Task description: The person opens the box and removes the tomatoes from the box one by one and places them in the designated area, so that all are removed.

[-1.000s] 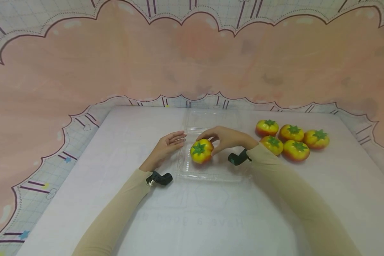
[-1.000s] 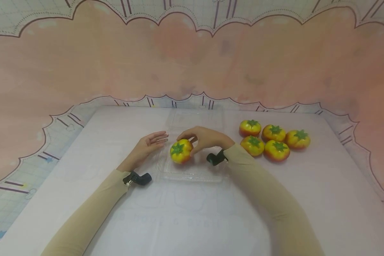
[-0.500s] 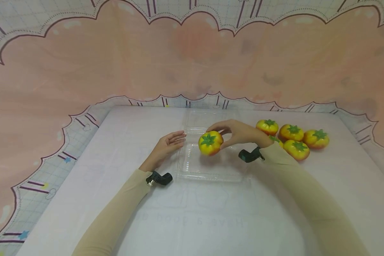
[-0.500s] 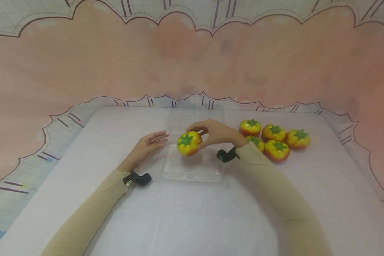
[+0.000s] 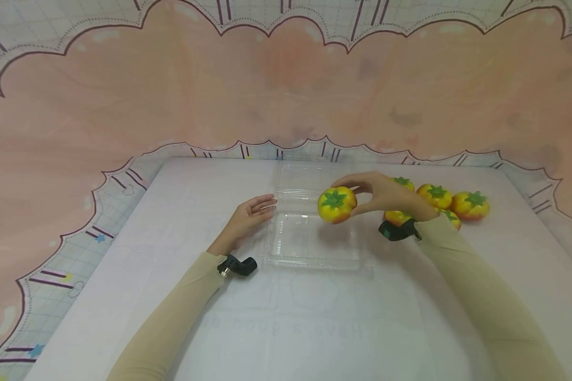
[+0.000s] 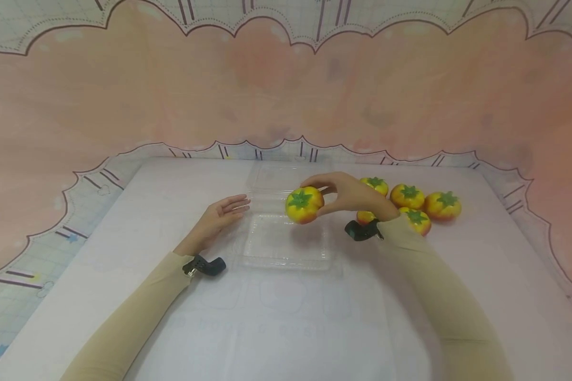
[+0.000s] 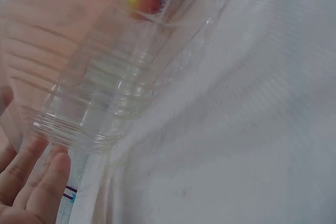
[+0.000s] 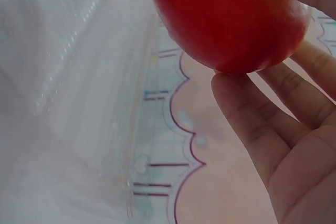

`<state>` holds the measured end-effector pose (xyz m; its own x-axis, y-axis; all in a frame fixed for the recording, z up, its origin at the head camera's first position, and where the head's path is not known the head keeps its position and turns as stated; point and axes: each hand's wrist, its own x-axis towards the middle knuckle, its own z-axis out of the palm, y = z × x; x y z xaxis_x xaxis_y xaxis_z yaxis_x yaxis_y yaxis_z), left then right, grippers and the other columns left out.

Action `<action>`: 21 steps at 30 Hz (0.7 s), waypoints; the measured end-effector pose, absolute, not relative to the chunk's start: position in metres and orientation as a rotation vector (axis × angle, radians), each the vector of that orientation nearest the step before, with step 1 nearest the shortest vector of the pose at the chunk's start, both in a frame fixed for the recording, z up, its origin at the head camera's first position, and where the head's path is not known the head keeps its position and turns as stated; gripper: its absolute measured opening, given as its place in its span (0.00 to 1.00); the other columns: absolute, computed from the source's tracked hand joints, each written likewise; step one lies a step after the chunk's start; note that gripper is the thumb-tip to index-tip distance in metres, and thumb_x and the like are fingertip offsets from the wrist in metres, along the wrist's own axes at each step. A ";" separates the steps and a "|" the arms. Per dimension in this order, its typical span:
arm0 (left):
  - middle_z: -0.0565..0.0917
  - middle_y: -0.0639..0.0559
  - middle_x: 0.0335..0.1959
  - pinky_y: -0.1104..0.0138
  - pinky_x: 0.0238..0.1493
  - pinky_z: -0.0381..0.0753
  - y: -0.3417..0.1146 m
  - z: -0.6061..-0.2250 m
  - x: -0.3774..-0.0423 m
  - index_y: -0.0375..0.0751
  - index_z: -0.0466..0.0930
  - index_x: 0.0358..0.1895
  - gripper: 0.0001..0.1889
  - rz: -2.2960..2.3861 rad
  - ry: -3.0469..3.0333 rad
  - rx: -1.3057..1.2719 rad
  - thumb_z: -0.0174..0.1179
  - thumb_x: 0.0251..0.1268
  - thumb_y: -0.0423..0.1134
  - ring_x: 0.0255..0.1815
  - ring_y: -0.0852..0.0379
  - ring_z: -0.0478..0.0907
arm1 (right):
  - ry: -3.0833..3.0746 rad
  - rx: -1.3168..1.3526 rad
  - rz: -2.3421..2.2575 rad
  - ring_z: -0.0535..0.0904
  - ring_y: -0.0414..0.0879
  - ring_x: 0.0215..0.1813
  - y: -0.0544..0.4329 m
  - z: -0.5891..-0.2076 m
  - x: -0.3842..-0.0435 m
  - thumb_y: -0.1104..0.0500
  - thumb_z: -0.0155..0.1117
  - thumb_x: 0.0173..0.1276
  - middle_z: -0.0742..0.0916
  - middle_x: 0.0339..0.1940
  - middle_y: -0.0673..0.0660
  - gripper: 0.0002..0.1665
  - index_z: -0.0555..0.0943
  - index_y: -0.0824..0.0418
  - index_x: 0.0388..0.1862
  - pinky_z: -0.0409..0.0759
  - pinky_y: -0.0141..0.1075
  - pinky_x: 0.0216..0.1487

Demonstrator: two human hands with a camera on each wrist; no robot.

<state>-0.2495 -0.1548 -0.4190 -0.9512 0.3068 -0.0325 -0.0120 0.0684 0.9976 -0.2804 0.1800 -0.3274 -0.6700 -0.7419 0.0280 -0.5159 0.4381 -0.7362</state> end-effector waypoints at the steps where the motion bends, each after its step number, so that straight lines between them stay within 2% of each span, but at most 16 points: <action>1: 0.67 0.36 0.68 0.79 0.56 0.76 -0.155 -0.419 -0.249 0.32 0.60 0.68 0.28 1.975 2.113 0.301 0.54 0.65 0.27 0.69 0.44 0.65 | 2.414 -1.064 -1.069 0.73 0.46 0.62 0.183 -0.327 -0.279 0.55 0.74 0.53 0.79 0.61 0.53 0.35 0.75 0.54 0.61 0.75 0.44 0.65; 4: 0.66 0.36 0.68 0.79 0.55 0.76 -0.155 -0.419 -0.249 0.32 0.59 0.68 0.28 1.985 2.110 0.300 0.54 0.65 0.26 0.69 0.43 0.65 | 2.471 -0.994 -1.054 0.74 0.46 0.61 0.192 -0.324 -0.274 0.55 0.74 0.53 0.79 0.61 0.51 0.34 0.75 0.51 0.60 0.75 0.46 0.64; 7: 0.66 0.35 0.69 0.79 0.55 0.76 -0.155 -0.420 -0.249 0.31 0.58 0.69 0.28 1.984 2.112 0.314 0.53 0.65 0.26 0.70 0.42 0.64 | 2.510 -0.885 -1.038 0.74 0.50 0.62 0.201 -0.318 -0.268 0.54 0.74 0.53 0.79 0.62 0.52 0.34 0.75 0.50 0.61 0.72 0.54 0.65; 11: 0.65 0.35 0.69 0.79 0.54 0.76 -0.155 -0.421 -0.248 0.31 0.58 0.69 0.29 1.990 2.106 0.323 0.53 0.65 0.26 0.70 0.42 0.63 | 2.551 -0.725 -1.003 0.73 0.54 0.64 0.214 -0.313 -0.262 0.51 0.74 0.53 0.77 0.64 0.51 0.35 0.74 0.45 0.61 0.68 0.58 0.66; 17: 0.66 0.36 0.69 0.80 0.54 0.76 -0.154 -0.421 -0.248 0.32 0.59 0.69 0.29 1.995 2.102 0.299 0.54 0.65 0.27 0.70 0.44 0.64 | 2.597 -0.655 -1.024 0.72 0.53 0.65 0.236 -0.308 -0.255 0.52 0.73 0.53 0.77 0.63 0.49 0.35 0.74 0.43 0.61 0.71 0.57 0.64; 21: 0.66 0.37 0.69 0.80 0.54 0.76 -0.153 -0.419 -0.248 0.33 0.59 0.69 0.28 1.996 2.100 0.286 0.53 0.65 0.27 0.70 0.45 0.64 | 2.651 -0.662 -1.024 0.75 0.48 0.59 0.249 -0.307 -0.250 0.53 0.73 0.54 0.78 0.61 0.47 0.34 0.73 0.43 0.62 0.75 0.46 0.59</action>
